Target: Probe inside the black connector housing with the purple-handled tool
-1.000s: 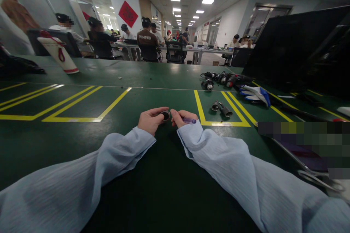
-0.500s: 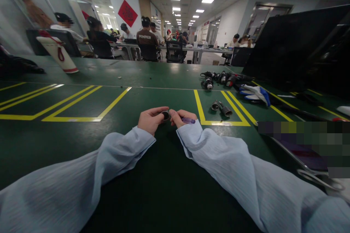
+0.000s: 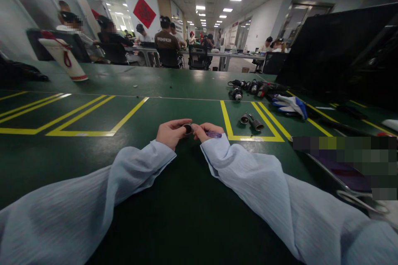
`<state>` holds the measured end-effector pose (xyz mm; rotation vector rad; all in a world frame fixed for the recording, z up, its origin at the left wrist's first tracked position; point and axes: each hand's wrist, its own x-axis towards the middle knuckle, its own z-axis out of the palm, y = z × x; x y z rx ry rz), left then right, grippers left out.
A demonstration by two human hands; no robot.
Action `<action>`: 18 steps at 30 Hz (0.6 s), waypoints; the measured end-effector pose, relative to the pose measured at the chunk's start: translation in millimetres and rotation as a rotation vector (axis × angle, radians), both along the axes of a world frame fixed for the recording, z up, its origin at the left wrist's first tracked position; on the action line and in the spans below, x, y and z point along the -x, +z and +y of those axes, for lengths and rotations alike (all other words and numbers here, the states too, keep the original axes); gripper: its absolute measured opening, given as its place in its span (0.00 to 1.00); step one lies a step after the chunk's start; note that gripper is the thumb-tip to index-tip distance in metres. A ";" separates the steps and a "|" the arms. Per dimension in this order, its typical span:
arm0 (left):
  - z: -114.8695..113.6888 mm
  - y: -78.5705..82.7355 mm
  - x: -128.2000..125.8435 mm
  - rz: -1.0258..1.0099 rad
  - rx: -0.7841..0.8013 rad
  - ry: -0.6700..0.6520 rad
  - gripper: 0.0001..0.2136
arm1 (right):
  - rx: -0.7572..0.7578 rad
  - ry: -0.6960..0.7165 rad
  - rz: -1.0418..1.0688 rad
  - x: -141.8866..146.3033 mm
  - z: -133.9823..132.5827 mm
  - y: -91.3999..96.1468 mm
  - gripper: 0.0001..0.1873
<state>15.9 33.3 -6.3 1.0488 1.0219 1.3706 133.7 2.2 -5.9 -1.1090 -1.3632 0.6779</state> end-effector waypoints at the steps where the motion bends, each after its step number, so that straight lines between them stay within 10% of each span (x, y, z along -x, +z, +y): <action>1: 0.4 -0.2 0.1 -0.006 -0.002 0.000 0.13 | -0.007 0.004 0.014 0.1 0.4 -0.6 0.15; 18: 0.7 6.6 4.3 -0.094 0.085 -0.041 0.13 | 0.015 0.050 0.104 -7.9 4.4 -11.6 0.12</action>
